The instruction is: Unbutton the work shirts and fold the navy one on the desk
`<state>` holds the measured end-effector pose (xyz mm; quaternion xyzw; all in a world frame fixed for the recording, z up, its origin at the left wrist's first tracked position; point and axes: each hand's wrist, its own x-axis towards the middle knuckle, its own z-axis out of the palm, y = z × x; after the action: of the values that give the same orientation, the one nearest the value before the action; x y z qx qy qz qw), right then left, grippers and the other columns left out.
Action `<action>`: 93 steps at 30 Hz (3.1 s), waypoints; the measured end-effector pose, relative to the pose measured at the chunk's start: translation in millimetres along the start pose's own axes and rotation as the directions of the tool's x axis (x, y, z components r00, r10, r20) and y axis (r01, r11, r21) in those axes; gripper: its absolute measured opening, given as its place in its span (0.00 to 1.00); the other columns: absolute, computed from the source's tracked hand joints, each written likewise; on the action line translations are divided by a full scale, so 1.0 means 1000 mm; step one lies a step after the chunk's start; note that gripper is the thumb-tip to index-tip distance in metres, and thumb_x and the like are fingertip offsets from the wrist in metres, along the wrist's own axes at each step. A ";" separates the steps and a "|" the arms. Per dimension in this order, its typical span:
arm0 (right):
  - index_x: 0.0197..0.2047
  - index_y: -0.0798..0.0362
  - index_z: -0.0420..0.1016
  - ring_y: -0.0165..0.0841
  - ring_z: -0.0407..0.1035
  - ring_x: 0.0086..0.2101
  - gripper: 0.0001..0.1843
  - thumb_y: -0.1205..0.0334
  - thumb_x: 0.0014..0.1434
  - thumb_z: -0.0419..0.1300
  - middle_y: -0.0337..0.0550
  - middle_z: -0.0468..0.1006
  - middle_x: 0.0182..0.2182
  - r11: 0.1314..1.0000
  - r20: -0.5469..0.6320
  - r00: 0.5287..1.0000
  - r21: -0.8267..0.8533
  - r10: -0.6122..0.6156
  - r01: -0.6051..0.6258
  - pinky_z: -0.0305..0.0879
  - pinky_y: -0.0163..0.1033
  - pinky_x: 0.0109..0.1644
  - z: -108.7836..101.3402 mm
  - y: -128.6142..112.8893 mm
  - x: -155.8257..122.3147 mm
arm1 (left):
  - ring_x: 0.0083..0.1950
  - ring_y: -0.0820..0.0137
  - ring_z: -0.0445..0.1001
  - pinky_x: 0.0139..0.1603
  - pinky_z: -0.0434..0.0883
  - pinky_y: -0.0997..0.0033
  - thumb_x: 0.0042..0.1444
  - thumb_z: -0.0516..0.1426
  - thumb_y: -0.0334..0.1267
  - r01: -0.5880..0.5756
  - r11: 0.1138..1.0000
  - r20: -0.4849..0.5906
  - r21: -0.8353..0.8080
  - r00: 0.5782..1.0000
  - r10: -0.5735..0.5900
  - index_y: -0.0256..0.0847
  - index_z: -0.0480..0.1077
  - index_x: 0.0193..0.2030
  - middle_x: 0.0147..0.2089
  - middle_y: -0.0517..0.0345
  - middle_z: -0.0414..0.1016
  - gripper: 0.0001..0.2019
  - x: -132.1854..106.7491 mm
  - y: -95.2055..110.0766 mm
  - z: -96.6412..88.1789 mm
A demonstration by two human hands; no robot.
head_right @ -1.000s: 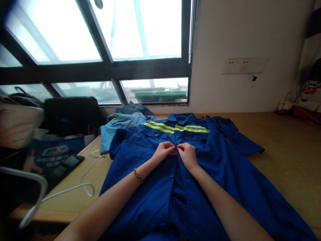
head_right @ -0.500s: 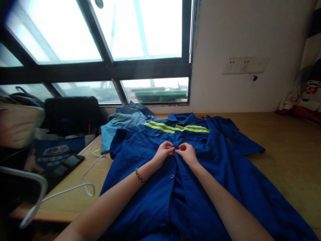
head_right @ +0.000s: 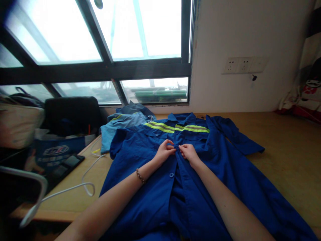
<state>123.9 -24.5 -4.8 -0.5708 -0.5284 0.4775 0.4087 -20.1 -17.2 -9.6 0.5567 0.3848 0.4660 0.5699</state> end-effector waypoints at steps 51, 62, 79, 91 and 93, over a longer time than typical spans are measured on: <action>0.25 0.49 0.71 0.32 0.66 0.27 0.06 0.57 0.43 0.56 0.39 0.75 0.24 0.583 0.076 0.981 -0.795 -0.180 0.168 0.48 0.33 0.25 -0.024 -0.016 -0.022 | 0.47 0.64 0.69 0.48 0.65 0.65 0.41 0.59 0.28 -0.282 0.678 0.178 0.678 0.959 0.221 0.39 0.55 0.55 0.46 0.49 0.70 0.32 0.068 0.002 -0.004; 0.26 0.54 0.76 0.29 0.64 0.23 0.11 0.63 0.42 0.52 0.40 0.73 0.21 0.934 0.018 0.992 -0.336 -0.123 0.122 0.54 0.32 0.26 -0.031 -0.008 -0.017 | 0.33 0.71 0.71 0.35 0.66 0.73 0.47 0.55 0.33 -0.286 0.641 0.114 0.713 0.948 0.297 0.39 0.67 0.39 0.32 0.57 0.73 0.10 0.026 0.017 -0.004; 0.26 0.52 0.73 0.30 0.65 0.24 0.17 0.46 0.45 0.57 0.40 0.73 0.22 0.680 0.116 0.970 -0.696 -0.212 0.231 0.50 0.32 0.24 -0.026 -0.014 -0.033 | 0.25 0.72 0.67 0.22 0.56 0.77 0.42 0.58 0.36 -0.137 0.497 0.114 0.857 0.990 0.077 0.42 0.68 0.27 0.24 0.62 0.71 0.04 0.005 0.013 0.008; 0.23 0.56 0.71 0.23 0.54 0.17 0.12 0.56 0.38 0.62 0.32 0.64 0.14 0.998 0.120 0.993 -0.058 0.006 0.000 0.47 0.30 0.21 -0.035 -0.012 -0.020 | 0.25 0.71 0.72 0.26 0.68 0.74 0.47 0.56 0.35 -0.033 0.959 0.055 0.282 0.998 0.019 0.38 0.65 0.30 0.25 0.59 0.72 0.04 -0.017 0.014 0.013; 0.30 0.56 0.74 0.22 0.52 0.15 0.16 0.54 0.38 0.63 0.31 0.64 0.13 0.995 0.146 0.988 0.070 0.057 -0.068 0.44 0.30 0.19 -0.035 -0.016 -0.023 | 0.25 0.70 0.73 0.26 0.70 0.72 0.44 0.58 0.35 0.066 0.990 0.049 0.125 0.996 -0.073 0.37 0.65 0.29 0.24 0.57 0.73 0.06 -0.021 0.019 0.019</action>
<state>155.6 -44.6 20.4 -0.5353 -0.5201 0.5496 0.3754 -9.4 -43.9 9.4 0.5894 0.4168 0.4062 0.5603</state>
